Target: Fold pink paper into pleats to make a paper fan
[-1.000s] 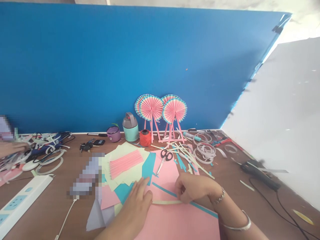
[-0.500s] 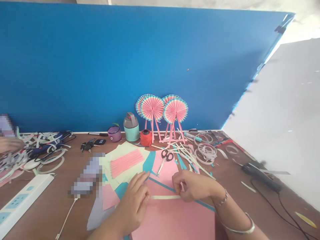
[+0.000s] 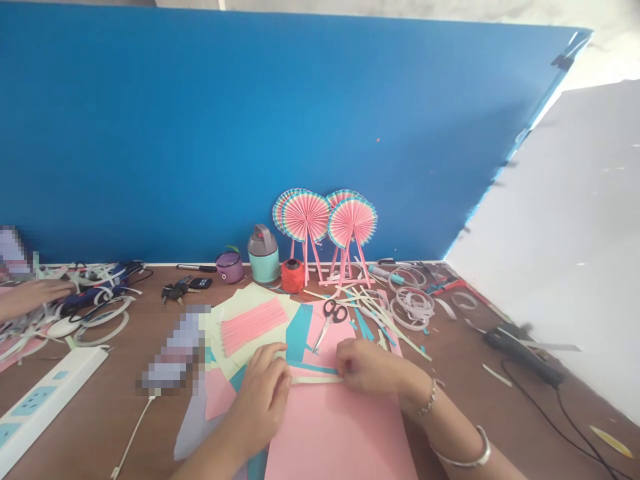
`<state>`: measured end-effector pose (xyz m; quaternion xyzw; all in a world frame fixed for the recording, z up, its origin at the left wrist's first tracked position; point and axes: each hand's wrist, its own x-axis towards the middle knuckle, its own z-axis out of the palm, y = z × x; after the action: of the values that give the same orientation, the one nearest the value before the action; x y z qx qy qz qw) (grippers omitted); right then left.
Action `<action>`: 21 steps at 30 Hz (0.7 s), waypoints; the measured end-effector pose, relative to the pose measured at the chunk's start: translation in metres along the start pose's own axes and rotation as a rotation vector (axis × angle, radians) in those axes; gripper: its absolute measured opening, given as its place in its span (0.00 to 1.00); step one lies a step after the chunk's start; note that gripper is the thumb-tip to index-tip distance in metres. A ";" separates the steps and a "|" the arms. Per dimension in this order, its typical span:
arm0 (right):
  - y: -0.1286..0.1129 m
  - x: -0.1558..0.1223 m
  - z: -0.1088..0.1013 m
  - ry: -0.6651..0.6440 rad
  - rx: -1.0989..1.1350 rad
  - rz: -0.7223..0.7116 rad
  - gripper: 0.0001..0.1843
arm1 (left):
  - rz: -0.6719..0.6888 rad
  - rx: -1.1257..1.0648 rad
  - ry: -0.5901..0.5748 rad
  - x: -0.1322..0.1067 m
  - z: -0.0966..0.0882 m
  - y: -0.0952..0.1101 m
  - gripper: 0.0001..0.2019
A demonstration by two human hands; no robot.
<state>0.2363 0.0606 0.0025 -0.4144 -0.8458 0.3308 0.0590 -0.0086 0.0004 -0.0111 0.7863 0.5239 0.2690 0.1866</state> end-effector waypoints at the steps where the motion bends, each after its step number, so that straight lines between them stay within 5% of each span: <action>1: 0.001 0.004 0.005 0.022 -0.038 -0.021 0.10 | -0.014 0.008 0.009 0.002 0.001 -0.002 0.09; 6: -0.003 0.014 0.018 0.186 -0.149 -0.081 0.13 | -0.043 0.042 -0.006 0.006 0.002 -0.009 0.10; 12: -0.010 0.016 0.015 0.377 -0.003 -0.132 0.15 | -0.139 0.007 0.126 0.011 -0.003 -0.022 0.09; 21: 0.002 0.018 0.015 0.234 0.398 0.069 0.11 | -0.260 -0.107 0.039 0.015 -0.024 -0.023 0.10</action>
<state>0.2198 0.0675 -0.0129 -0.4589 -0.7367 0.4426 0.2256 -0.0355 0.0232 -0.0019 0.6954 0.6097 0.2854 0.2514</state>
